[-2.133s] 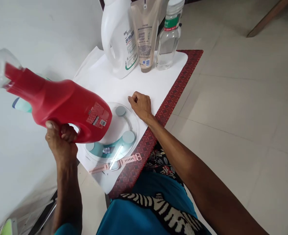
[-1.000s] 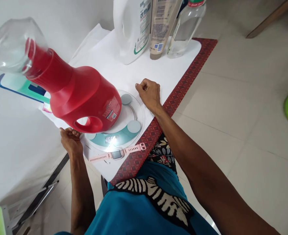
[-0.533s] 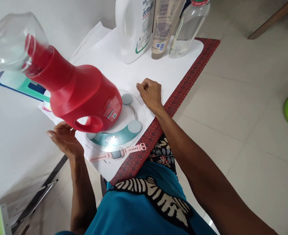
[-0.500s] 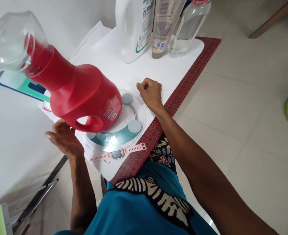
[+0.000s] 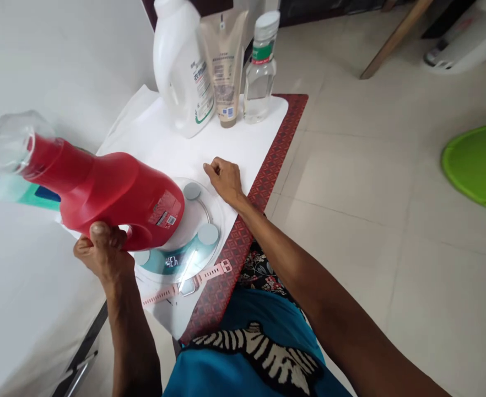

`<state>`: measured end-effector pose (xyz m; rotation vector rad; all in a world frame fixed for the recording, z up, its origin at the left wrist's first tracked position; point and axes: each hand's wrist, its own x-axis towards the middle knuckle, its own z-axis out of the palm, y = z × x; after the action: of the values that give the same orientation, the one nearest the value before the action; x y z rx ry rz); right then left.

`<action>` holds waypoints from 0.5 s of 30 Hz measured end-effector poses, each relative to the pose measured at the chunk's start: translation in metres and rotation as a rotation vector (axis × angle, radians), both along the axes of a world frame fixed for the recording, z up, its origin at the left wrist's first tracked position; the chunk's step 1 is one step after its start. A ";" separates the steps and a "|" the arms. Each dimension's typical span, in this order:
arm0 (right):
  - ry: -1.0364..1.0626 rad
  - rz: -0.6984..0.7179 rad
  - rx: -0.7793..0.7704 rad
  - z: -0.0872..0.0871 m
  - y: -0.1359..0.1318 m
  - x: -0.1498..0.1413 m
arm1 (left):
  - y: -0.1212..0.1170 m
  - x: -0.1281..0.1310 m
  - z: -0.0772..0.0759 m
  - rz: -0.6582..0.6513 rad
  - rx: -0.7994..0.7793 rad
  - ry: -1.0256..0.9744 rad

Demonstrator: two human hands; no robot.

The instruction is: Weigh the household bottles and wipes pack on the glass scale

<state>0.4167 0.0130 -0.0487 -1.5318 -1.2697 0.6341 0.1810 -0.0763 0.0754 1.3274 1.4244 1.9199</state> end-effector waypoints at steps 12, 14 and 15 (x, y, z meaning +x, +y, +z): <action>0.113 -0.072 0.067 -0.002 -0.001 0.002 | 0.100 0.071 0.025 -0.155 0.079 -0.060; 0.135 -0.181 0.091 -0.001 -0.003 0.003 | 0.116 0.093 0.016 -0.171 0.064 -0.088; 0.134 -0.241 0.104 -0.001 -0.004 0.004 | 0.123 0.103 0.011 -0.182 0.063 -0.094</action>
<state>0.4208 0.0090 -0.0498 -1.5018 -0.9833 0.4980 0.2845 0.0467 0.0860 1.3268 1.1649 1.8934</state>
